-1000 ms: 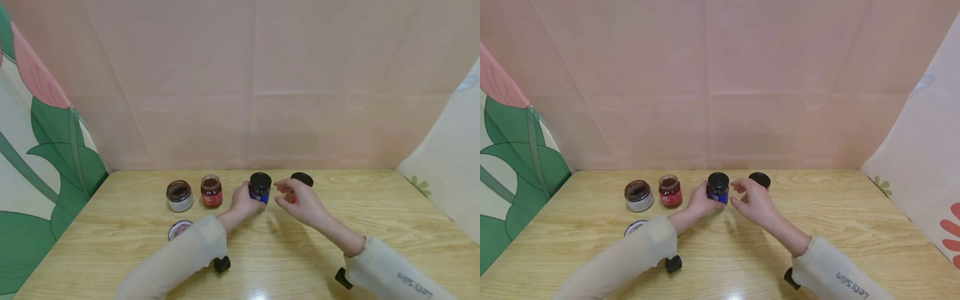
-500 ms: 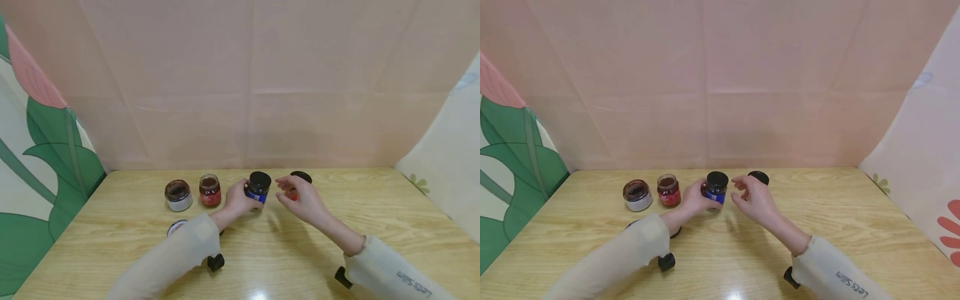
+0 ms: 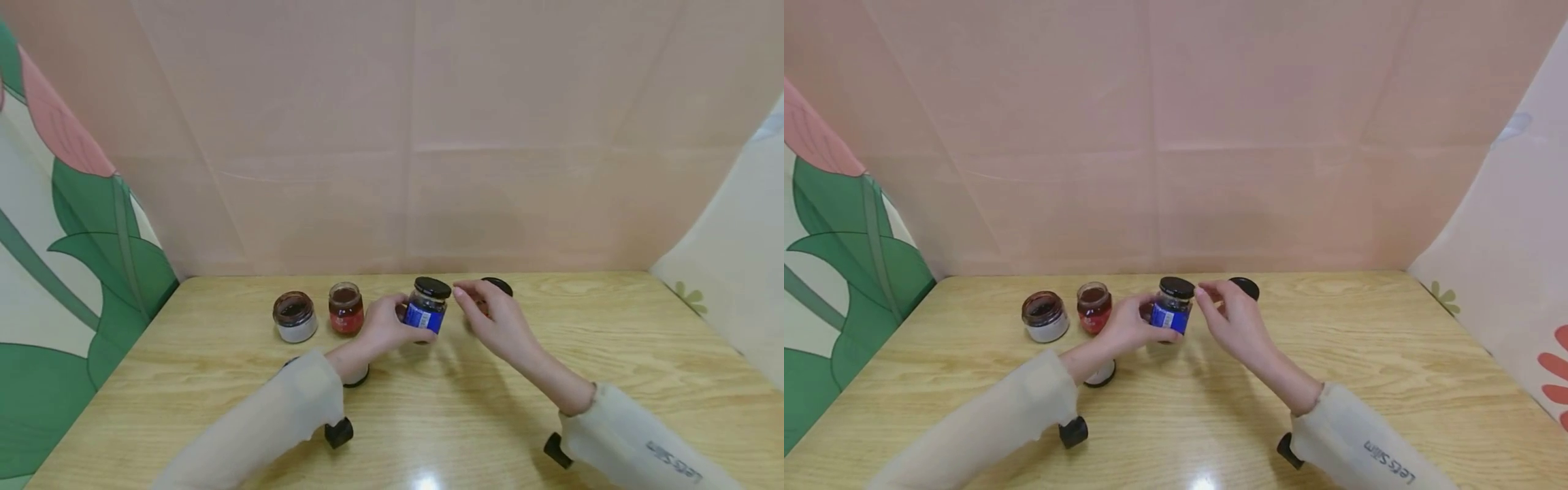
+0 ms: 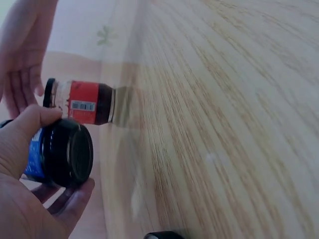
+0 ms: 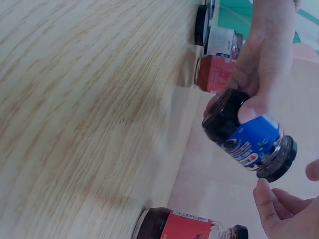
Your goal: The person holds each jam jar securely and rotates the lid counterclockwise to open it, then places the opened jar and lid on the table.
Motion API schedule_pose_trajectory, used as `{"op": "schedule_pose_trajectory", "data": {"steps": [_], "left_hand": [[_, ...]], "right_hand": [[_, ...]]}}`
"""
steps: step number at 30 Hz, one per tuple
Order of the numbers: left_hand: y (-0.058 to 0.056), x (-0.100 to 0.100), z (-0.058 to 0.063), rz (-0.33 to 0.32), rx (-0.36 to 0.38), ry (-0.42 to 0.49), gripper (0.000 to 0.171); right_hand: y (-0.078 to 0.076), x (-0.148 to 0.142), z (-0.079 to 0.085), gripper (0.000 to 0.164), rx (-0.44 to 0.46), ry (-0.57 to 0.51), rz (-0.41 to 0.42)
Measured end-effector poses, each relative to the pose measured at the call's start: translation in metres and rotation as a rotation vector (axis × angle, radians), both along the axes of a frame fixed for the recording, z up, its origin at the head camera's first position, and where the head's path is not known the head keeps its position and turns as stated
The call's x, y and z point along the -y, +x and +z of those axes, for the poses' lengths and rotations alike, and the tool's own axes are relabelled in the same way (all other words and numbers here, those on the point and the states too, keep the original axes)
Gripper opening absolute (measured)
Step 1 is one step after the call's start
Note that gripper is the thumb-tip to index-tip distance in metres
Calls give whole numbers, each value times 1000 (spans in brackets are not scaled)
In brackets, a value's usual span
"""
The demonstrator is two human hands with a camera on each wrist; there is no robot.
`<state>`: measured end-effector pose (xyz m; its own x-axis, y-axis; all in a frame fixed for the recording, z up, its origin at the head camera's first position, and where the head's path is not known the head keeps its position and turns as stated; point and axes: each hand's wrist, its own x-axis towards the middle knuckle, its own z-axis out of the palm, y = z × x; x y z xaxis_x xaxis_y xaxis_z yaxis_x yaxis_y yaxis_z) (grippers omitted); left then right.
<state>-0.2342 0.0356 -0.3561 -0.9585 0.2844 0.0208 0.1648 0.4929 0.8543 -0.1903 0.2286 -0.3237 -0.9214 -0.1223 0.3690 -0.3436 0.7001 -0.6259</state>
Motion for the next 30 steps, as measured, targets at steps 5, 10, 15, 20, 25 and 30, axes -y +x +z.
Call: {"op": "schedule_pose_trajectory", "data": {"steps": [5,10,15,20,25,30], "left_hand": [[4,5,2,-45,53,3,73],[8,9,3,-76,89,16,63],[11,14,5,-120,89,28,57],[14,19,7,-136,93,26,64],[15,24,10,-130,96,32,64],[16,27,10,-100,92,32,64]], "right_hand": [[-1,1,0,46,49,2,-43],[-2,2,0,53,150,-29,-41],[-3,3,-1,58,230,-80,-26],[-3,5,2,59,254,-73,-31],[-7,7,3,57,268,-31,-24],[-10,8,4,61,336,18,-24]]}}
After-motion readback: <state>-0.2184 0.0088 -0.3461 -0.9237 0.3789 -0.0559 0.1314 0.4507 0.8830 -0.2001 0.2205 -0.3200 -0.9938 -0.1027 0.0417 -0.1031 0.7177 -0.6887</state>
